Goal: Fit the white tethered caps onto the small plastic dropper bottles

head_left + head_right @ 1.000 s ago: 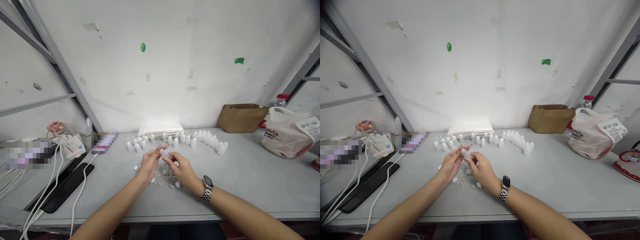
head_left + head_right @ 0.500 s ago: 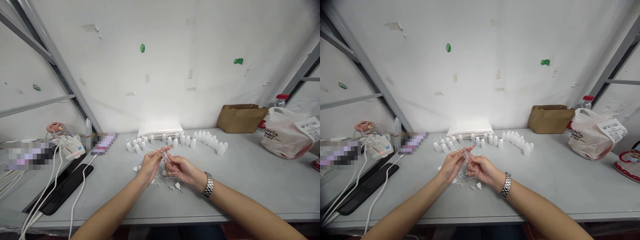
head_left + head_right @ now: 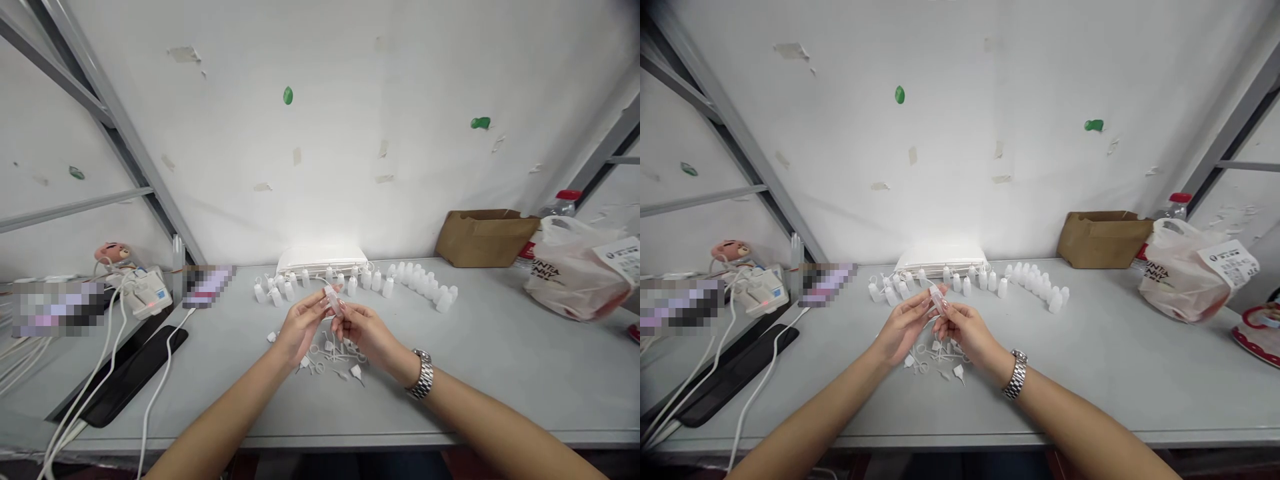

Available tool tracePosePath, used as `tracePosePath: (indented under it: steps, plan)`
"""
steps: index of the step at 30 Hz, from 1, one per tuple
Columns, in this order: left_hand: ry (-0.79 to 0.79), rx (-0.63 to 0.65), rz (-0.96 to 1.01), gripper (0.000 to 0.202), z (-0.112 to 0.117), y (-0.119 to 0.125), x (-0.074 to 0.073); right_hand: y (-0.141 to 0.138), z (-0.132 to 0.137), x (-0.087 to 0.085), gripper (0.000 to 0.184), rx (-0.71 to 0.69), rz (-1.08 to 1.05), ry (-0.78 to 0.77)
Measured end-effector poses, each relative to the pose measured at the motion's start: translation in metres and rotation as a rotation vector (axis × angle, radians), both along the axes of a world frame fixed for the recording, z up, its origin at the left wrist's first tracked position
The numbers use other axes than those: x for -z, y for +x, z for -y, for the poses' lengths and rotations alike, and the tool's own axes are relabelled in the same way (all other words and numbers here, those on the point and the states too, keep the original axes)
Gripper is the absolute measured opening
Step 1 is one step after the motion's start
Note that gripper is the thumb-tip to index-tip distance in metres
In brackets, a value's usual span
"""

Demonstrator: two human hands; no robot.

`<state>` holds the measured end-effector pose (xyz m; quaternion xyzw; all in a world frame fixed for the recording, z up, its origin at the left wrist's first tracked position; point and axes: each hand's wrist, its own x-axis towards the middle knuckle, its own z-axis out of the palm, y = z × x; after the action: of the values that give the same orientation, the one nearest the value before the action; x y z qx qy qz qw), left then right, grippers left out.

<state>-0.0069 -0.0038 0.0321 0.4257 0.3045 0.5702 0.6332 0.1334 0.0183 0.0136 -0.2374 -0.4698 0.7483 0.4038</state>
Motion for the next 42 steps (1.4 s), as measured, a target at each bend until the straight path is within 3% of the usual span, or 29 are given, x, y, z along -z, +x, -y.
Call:
tracePosePath:
  steps: [8, 19, 22, 27, 30, 32, 37, 42]
  plan:
    - [-0.116, -0.063, 0.003, 0.026, -0.006, -0.002, 0.006, -0.001, 0.003, 0.000, 0.033, -0.055, 0.149, 0.087]
    - [-0.129, -0.099, 0.157, 0.013, -0.007, 0.006, 0.021, -0.005, 0.007, 0.008, 0.030, 0.340, 0.494, 0.457]
    - [-0.152, -0.049, 0.158, 0.011, -0.006, 0.004, 0.020, -0.004, 0.006, 0.005, 0.031, 0.239, 0.434, 0.376]
    - [-0.150, 0.032, 0.165, 0.008, -0.003, 0.002, 0.012, 0.002, -0.002, 0.001, 0.032, -0.134, 0.102, -0.015]
    - [-0.127, 0.002, 0.129, 0.012, -0.003, 0.003, 0.011, 0.004, -0.007, 0.001, 0.034, -0.237, 0.043, -0.143]
    - [-0.133, -0.054, 0.113, 0.016, -0.004, 0.003, 0.013, 0.004, -0.008, 0.000, 0.035, -0.178, 0.095, -0.052]
    - [-0.159, -0.107, 0.158, 0.017, -0.008, 0.001, 0.017, 0.002, -0.003, -0.003, 0.029, 0.195, 0.349, 0.337]
    - [-0.199, -0.105, 0.173, 0.021, -0.006, 0.002, 0.014, 0.002, 0.003, 0.003, 0.022, 0.354, 0.487, 0.524]
